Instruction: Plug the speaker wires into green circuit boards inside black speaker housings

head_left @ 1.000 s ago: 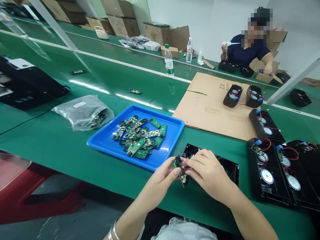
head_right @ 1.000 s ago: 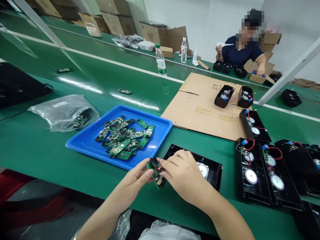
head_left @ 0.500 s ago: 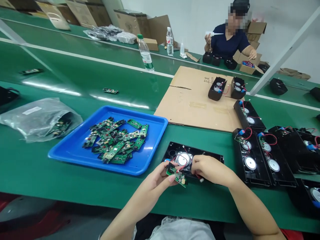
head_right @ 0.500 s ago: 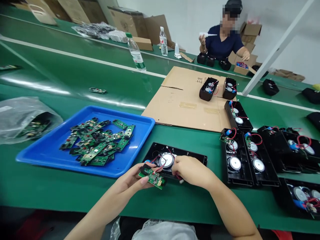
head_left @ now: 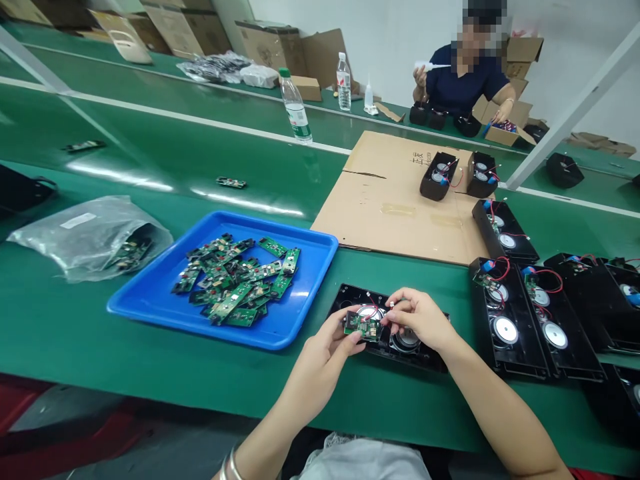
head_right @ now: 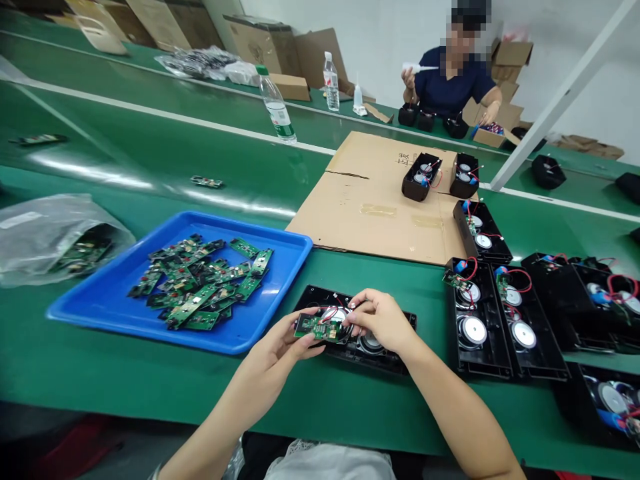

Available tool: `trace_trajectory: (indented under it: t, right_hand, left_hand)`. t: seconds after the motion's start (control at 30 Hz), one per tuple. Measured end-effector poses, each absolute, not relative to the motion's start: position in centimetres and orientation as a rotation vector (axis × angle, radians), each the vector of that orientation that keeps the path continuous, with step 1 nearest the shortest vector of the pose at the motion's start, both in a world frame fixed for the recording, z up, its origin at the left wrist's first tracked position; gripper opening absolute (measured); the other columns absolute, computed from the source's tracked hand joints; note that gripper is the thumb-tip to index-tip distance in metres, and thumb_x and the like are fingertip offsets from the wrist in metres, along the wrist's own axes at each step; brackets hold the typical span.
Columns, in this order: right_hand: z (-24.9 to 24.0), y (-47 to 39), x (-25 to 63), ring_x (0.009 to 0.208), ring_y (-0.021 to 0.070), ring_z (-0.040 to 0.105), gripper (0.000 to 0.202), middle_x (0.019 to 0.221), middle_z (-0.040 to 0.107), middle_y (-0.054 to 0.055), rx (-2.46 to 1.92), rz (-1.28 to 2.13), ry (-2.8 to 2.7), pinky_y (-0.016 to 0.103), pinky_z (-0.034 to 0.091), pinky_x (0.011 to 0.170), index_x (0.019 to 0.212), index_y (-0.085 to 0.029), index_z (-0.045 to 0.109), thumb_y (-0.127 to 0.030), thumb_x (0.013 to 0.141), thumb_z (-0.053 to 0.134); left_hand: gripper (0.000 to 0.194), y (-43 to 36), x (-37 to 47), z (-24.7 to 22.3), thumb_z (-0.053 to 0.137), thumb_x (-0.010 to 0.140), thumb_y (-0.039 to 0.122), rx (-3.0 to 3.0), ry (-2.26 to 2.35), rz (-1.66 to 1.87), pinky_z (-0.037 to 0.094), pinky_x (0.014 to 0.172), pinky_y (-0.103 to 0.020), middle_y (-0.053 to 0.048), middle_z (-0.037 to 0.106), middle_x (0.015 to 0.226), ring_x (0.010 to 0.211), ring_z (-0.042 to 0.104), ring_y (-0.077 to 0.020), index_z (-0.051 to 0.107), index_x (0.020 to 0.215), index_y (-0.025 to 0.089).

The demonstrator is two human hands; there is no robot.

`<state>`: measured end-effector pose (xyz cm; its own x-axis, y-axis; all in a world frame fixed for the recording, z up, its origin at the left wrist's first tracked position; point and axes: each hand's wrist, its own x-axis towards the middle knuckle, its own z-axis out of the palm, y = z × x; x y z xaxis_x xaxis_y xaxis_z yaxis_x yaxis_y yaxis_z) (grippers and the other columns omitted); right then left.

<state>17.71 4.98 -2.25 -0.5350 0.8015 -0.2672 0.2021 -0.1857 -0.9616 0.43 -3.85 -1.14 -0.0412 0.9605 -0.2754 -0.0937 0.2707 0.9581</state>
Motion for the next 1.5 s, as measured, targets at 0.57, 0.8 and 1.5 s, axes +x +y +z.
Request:
trace_trajectory:
  t: [0.57, 0.8, 1.5]
  right_hand:
    - [-1.0, 3.0, 17.0, 0.062, 0.0143, 0.05, 0.015, 0.066, 0.06, 0.002, -0.756, 0.265, -2.773, 0.025, 0.036, 0.056, 0.069, -0.015, 0.061, -0.007, 0.081, 0.058]
    - [-1.3, 2.0, 16.7, 0.06, 0.0162, 0.051, 0.025, 0.062, 0.058, 0.004, -0.664, -0.029, -2.682, 0.029, 0.032, 0.052, 0.067, -0.015, 0.06, -0.005, 0.087, 0.048]
    - [-0.1, 3.2, 17.0, 0.073, 0.0158, 0.06, 0.019, 0.088, 0.063, 0.003, -1.357, 0.88, -2.46, 0.025, 0.043, 0.06, 0.092, -0.019, 0.055, -0.026, 0.08, 0.068]
  left_hand:
    - [0.043, -3.3, 0.3, -1.3, 0.056, 0.079, 0.035, 0.994, 1.324, 1.025, 0.061, 0.078, -0.041, -0.006, 0.071, 0.094, 0.092, 0.068, -0.0252, 0.056, 0.117, 0.016]
    - [0.032, -3.1, 0.4, -0.8, 0.054, 0.08, 0.031, 0.965, 1.293, 1.065, 0.062, 0.076, -0.037, -0.006, 0.069, 0.105, 0.094, 0.067, -0.0232, 0.058, 0.11, 0.018]
    - [0.034, -3.2, -0.3, 0.2, 0.058, 0.077, 0.036, 0.897, 1.292, 1.019, 0.063, 0.065, -0.033, -0.005, 0.069, 0.102, 0.087, 0.069, -0.0237, 0.055, 0.106, 0.018]
